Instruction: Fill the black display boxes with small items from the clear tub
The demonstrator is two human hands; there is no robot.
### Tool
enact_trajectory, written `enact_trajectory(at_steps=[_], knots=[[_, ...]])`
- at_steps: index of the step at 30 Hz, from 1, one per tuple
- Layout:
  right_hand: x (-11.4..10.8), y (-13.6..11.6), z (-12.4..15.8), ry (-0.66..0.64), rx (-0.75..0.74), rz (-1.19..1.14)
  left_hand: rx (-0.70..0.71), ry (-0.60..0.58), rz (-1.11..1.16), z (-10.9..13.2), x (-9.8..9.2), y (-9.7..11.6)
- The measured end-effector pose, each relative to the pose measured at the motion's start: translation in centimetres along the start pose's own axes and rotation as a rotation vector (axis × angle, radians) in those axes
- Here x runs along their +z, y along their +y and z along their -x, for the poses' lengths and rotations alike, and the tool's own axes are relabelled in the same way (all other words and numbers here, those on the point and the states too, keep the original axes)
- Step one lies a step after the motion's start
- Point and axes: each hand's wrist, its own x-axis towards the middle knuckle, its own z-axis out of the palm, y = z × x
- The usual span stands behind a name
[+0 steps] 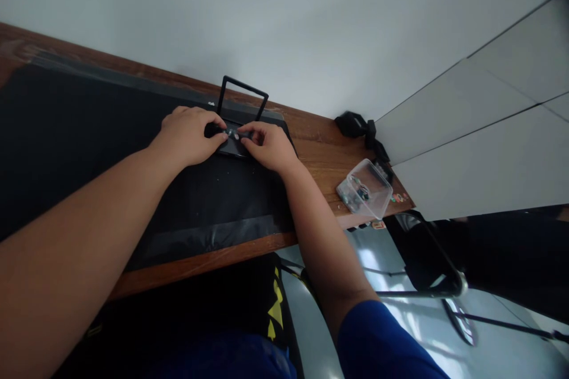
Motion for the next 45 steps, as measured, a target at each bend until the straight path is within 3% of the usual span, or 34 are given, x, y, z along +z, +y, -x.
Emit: enact_trajectory(at_steps=[36,45], knots=[[-0.44,-0.54,0.62,-0.03,-0.094,0.073,0.027,0.02,-0.022,-0.03,0.21,-0.03],[-0.02,-0.46,0.42,-0.034,-0.183,0.053,0.064,0.021,-0.029,-0.32,0.42,-0.61]])
